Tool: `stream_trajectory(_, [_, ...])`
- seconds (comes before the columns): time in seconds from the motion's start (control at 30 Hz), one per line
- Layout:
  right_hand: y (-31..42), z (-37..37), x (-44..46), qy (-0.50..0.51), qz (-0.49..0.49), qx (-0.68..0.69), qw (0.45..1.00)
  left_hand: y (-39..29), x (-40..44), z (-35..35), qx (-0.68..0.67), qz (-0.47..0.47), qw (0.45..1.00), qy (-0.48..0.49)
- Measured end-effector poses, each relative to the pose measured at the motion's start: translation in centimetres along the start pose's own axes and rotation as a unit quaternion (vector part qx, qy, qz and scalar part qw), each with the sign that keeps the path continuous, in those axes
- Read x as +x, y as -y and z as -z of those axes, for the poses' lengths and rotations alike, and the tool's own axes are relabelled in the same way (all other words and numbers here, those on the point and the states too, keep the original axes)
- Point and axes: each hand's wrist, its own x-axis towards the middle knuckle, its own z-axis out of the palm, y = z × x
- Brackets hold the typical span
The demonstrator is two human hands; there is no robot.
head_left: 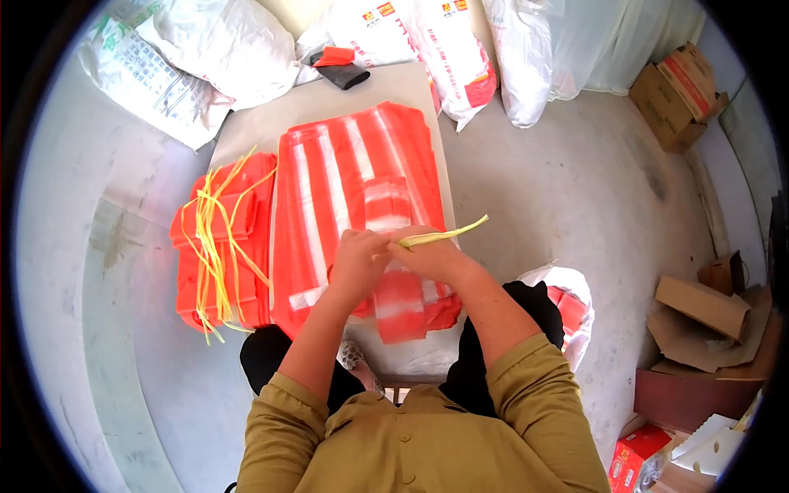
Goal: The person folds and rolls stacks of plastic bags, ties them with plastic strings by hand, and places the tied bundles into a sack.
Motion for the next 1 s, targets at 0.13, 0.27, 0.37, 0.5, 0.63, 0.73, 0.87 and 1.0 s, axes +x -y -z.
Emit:
stream_trajectory(0.13, [0.4, 0.4, 0.0, 0.017, -0.050, 0.013, 0.999, 0.9, -0.1, -0.5, 0.002, 0.010, 1.000, -0.015])
stream_trajectory(0.27, [-1.0, 0.1, 0.6, 0.012, -0.011, 0.095, 0.995, 0.6, -0.1, -1.0, -0.190, 0.149, 0.970, -0.012])
stream_trajectory(0.37, [0.6, 0.5, 0.0, -0.007, 0.015, 0.019, 1.000, 1.3, -0.3, -1.9, -0.309, 0.262, 0.914, -0.007])
stream_trajectory(0.5, [-0.3, -0.6, 0.3, -0.084, 0.179, -0.086, 0.976, 1.4, -0.6, -2.3, -0.294, 0.273, 0.916, -0.009])
stream_trajectory(0.63, [-0.6, -0.8, 0.4, -0.097, 0.205, -0.127, 0.966, 0.7, -1.2, -1.8, -0.213, 0.233, 0.949, -0.012])
stream_trajectory(0.73, [-1.0, -0.9, 0.6, -0.095, 0.208, -0.124, 0.966, 0.2, -1.8, -1.7, -0.188, 0.212, 0.959, -0.016])
stream_trajectory(0.87, [-1.2, -1.0, 0.6, -0.075, 0.174, -0.070, 0.979, 2.2, -2.7, -2.9, -0.282, 0.222, 0.933, -0.020])
stream_trajectory(1.0, [0.0, -0.7, 0.1, -0.071, 0.136, -0.077, 0.985, 1.8, -2.6, -3.1, -0.309, 0.226, 0.923, -0.045])
